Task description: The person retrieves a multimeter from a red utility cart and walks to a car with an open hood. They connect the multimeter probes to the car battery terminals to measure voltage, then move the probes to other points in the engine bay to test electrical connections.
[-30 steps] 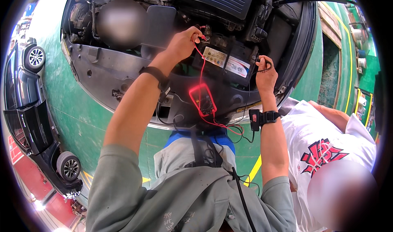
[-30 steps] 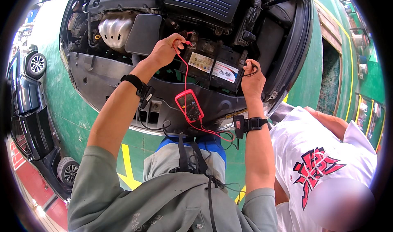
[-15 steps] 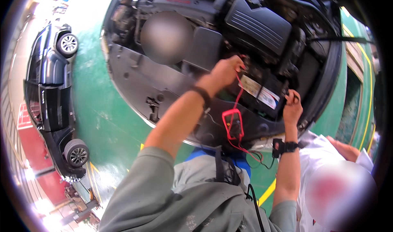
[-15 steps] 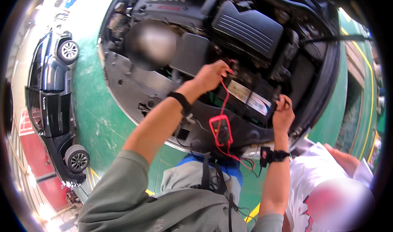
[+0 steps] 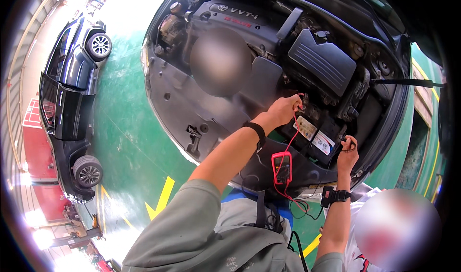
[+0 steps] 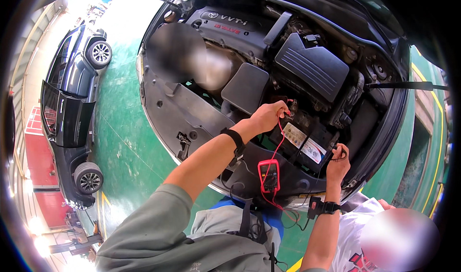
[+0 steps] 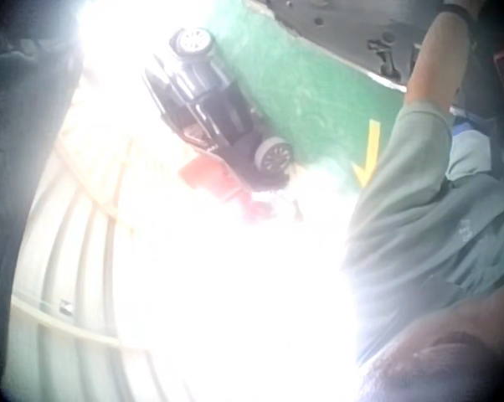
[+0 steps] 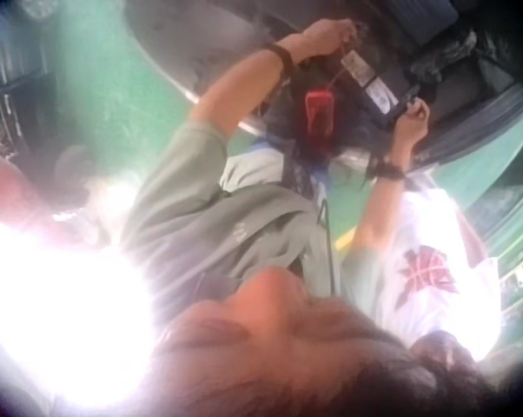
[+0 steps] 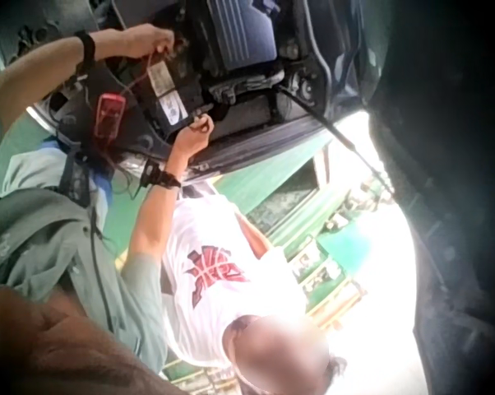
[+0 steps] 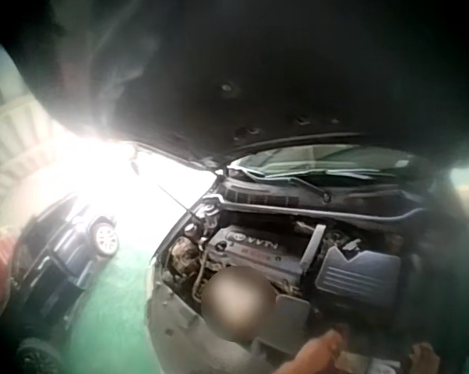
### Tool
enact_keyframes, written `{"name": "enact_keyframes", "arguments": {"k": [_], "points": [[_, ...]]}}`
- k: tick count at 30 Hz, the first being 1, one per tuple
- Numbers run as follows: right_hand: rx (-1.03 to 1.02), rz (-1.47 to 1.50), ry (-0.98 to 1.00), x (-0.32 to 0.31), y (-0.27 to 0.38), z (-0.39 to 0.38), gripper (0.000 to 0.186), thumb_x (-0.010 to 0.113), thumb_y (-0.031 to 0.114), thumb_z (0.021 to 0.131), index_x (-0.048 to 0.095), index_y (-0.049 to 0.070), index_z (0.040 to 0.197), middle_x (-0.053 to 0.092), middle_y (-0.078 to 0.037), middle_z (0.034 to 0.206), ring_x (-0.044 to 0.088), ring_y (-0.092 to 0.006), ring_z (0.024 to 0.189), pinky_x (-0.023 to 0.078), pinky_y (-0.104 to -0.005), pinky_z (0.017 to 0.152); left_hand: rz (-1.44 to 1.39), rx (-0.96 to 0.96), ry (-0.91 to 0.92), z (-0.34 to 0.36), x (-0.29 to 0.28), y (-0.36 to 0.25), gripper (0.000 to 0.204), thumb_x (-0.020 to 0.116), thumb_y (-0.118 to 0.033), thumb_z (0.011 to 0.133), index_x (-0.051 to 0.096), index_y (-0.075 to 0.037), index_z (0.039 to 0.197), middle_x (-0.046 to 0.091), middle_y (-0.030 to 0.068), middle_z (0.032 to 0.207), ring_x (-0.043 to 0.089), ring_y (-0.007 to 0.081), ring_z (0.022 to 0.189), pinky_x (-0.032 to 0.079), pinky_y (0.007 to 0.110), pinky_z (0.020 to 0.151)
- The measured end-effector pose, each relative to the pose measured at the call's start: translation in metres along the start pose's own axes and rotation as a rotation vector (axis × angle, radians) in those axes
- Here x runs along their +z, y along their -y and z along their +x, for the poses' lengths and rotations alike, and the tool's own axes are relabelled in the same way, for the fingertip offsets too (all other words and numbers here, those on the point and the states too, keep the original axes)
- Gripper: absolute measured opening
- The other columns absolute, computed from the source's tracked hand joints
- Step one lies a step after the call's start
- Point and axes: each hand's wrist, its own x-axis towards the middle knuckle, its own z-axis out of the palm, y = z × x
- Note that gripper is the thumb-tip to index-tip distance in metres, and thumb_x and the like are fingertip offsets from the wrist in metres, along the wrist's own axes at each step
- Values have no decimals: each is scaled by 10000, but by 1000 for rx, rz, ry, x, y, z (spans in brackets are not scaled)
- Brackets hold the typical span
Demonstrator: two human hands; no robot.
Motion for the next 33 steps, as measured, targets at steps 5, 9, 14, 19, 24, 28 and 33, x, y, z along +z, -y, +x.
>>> {"name": "enact_keyframes", "arguments": {"k": [5, 9, 14, 19, 24, 28, 33], "points": [[6, 26, 2, 2, -1, -1, 216, 560, 217, 1074, 646, 34, 1151, 706, -62, 976, 687, -125, 849, 530, -260, 780, 9, -6, -3, 0, -1, -1, 228, 474, -71, 998, 631, -93, 1161, 698, 106, 961, 662, 312, 940, 505, 398, 816], [-38, 109, -4, 7, -22, 1, 205, 563, 199, 1071, 647, 28, 1146, 704, -68, 971, 688, -128, 851, 530, -259, 780, 3, -19, -14, 5, 2, -3, 274, 496, -10, 940, 639, -100, 1156, 697, 92, 941, 667, 296, 931, 514, 381, 811], [-344, -198, -18, 5, -1, 2, 145, 616, 62, 1002, 654, 33, 1139, 708, -81, 953, 715, -231, 882, 537, -293, 824, 3, 80, -103, 2, 6, 26, 405, 480, 134, 817, 675, -102, 1082, 671, 54, 874, 645, 198, 842, 517, 328, 757], [-36, -6, -51, 3, 2, -2, 199, 583, 236, 1060, 665, 62, 1111, 725, -110, 888, 724, -159, 809, 546, -291, 756, -82, 38, -33, 4, 3, 7, 363, 474, 146, 883, 636, -64, 1132, 672, 71, 889, 628, 190, 805, 519, 313, 754], [-29, -48, -49, 2, 11, -4, 202, 579, 239, 1061, 670, 65, 1109, 726, -106, 876, 733, -170, 819, 550, -296, 755, -31, 34, -38, 2, -1, 7, 330, 480, 123, 912, 632, -55, 1144, 664, 60, 899, 595, 178, 787, 516, 309, 764], [-47, -47, -54, 2, 6, -3, 203, 580, 244, 1060, 674, 73, 1114, 732, -109, 877, 741, -178, 833, 552, -306, 755, -61, 15, -42, 3, 1, 10, 232, 493, -8, 971, 647, -92, 1123, 680, 76, 898, 636, 257, 835, 512, 354, 774], [-23, -52, -45, 3, 11, -5, 204, 588, 247, 1057, 676, 72, 1113, 724, -100, 864, 723, -161, 820, 544, -291, 763, -34, 6, -77, -1, 3, 11, 226, 496, -48, 975, 661, -119, 1112, 695, 88, 904, 658, 301, 861, 512, 381, 789]]}}
